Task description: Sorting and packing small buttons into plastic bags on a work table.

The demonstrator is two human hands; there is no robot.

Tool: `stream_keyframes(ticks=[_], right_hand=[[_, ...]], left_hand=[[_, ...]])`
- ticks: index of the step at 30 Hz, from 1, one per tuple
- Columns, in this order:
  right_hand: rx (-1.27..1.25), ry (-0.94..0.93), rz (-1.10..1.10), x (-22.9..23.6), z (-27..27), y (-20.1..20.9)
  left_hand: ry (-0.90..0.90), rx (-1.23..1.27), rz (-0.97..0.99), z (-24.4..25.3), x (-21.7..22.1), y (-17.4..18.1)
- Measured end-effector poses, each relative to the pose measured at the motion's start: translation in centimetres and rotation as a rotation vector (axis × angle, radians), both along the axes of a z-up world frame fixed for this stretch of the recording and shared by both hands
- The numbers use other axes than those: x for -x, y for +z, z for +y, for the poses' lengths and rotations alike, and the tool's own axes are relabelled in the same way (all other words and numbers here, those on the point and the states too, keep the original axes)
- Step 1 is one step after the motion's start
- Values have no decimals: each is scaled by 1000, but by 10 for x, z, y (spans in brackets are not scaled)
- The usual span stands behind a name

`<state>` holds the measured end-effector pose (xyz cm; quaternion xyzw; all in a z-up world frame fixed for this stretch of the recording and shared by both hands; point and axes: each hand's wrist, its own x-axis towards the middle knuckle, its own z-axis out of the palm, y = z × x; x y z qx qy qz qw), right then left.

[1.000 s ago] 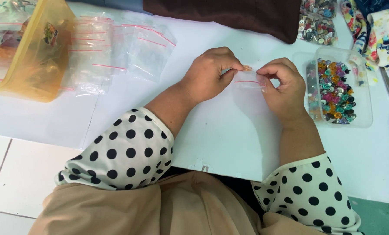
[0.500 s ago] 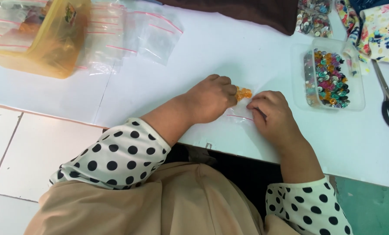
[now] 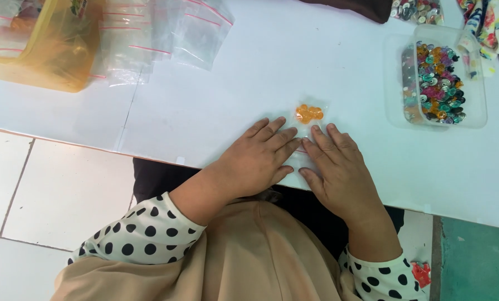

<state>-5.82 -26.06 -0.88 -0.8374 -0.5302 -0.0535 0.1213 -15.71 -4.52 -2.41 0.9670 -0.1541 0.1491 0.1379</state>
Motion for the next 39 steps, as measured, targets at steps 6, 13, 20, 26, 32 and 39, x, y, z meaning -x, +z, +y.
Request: stream_keyframes(ticks=[6,13,20,26,32,39], right_hand=[[183,-43,2,11,-15,-5],[31,41,-80,40,-27,-15],[-89,69,-175,38,-27,-22],[-271,94,-278,37,-24,-42],[-270,130,-396,48,-23,-32],[-300,137,-373,52,-26,-40]], left_hand=[[-10,-42,113,0,18,4],[-34,-166,-34,-5,55,-19],[70,-98,-473,-12,48,-38],[138,25,-613,-22,47,-51],[99,-87,-560,-14,63,-37],[119,37,-589,-20,65,-33]])
